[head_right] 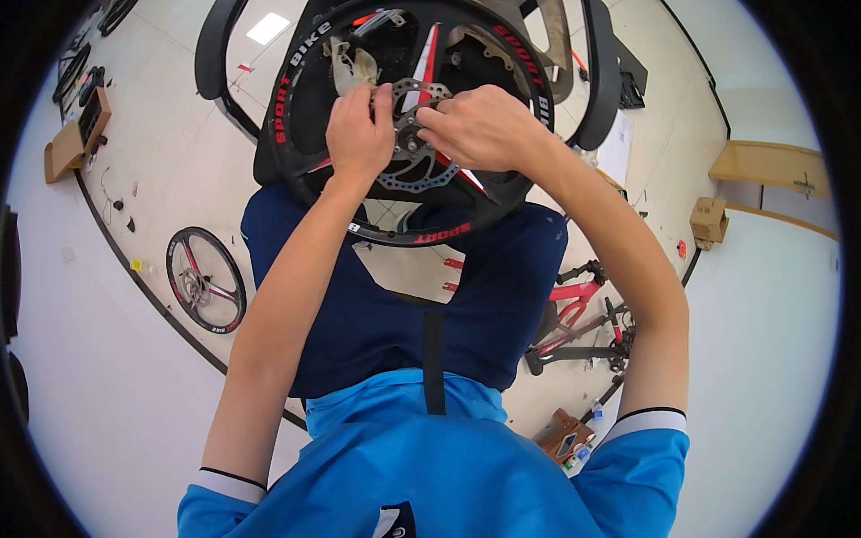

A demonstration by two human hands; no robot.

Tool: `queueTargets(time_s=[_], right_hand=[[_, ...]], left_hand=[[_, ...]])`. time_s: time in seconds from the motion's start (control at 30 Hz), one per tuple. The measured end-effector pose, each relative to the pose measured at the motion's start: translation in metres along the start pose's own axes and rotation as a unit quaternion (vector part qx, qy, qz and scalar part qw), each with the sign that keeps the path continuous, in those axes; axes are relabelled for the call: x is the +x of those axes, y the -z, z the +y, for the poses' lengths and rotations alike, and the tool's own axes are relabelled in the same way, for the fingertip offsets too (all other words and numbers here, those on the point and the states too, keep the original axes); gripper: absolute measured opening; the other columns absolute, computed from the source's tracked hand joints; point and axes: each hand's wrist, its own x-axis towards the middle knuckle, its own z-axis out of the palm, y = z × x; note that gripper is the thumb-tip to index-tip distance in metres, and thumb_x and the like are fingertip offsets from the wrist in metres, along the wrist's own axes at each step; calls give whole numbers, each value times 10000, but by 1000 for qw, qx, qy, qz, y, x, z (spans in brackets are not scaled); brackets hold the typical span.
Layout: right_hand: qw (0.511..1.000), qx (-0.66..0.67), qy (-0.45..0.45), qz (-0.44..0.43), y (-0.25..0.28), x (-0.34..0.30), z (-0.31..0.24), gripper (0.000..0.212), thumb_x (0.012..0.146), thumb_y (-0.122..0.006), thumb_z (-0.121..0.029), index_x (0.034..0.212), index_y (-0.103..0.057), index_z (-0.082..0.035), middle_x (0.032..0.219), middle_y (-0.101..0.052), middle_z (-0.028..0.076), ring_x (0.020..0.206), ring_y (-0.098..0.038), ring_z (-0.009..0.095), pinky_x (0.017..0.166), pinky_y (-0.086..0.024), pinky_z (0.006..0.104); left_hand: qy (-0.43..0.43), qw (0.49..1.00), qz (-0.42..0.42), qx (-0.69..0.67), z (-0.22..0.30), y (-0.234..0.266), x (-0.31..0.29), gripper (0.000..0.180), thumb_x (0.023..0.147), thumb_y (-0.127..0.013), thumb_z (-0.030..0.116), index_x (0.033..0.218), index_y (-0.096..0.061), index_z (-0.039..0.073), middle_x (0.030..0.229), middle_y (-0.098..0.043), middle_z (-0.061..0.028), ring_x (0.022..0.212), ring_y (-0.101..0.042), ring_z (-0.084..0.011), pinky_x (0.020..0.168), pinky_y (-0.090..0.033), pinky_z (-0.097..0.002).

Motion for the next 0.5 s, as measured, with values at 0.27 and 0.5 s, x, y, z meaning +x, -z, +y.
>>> queueTargets(time_s=[0.27, 0.5], right_hand=[[1000, -27, 13, 1, 6, 14, 3, 214, 962, -613, -258, 881, -572, -64, 692, -599, 92, 695, -647, 306, 638, -511, 418], [999, -40, 29, -15, 10, 18, 3, 187, 949, -628, -246, 903, -581, -70, 790, -624, 89, 771, -635, 291, 690, -505, 419]], left_hand=[[41, 999, -12, -6, 4, 1, -1, 337, 981, -609, 345, 841, -608, 38, 796, -654, -141, 786, -610, -359, 682, -486, -474], [44, 999, -1, -15, 4, 0, -2, 345, 987, -605, 356, 852, -617, 38, 763, -642, -141, 757, -608, -352, 661, -476, -464]])
